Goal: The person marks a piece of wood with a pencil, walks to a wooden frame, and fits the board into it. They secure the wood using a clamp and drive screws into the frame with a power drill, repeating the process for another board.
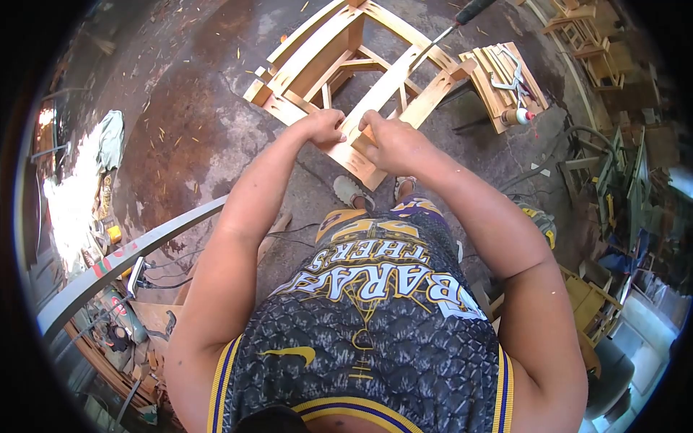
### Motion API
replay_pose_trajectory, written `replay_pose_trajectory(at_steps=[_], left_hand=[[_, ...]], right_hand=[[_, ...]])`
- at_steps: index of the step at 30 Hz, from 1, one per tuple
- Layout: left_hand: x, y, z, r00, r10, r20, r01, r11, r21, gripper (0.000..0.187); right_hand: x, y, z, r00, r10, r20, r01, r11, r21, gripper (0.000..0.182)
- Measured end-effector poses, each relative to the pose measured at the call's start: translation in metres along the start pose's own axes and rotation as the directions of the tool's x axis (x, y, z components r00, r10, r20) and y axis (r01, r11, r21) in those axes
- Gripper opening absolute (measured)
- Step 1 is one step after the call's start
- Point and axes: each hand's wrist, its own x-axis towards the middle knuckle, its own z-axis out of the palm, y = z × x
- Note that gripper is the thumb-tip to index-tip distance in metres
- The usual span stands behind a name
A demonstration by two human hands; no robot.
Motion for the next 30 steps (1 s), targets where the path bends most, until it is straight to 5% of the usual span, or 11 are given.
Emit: replay_pose_trajectory(at_steps=[11,18,21,23,30], left_hand=[[0.004,0.003,0.007,0.992,-0.09,-0.091,0.089,0.996,-0.019,0.032],[0.0,0.002,0.009,0.983,-0.074,-0.168,0.067,0.997,-0.048,0.03],[0.002,0.0,0.011,0.98,-0.057,-0.191,0.048,0.997,-0.053,0.029],[0.004,-0.002,0.015,0.977,-0.045,-0.21,0.033,0.998,-0.059,0.028],[0.012,-0.012,0.021,0.956,-0.009,-0.292,-0.018,0.996,-0.091,0.029]], right_hand=[[0.014,0.006,-0.003,0.992,-0.076,-0.1,0.077,0.997,0.002,0.037],[0.002,0.011,0.008,0.994,0.027,-0.104,-0.01,0.988,0.155,0.035],[-0.004,0.034,0.02,0.974,-0.035,-0.224,0.067,0.988,0.136,0.035],[-0.007,0.043,0.019,0.97,0.116,-0.213,0.029,0.817,0.576,0.034],[-0.021,0.043,0.029,0.952,0.184,-0.244,0.014,0.771,0.636,0.031]])
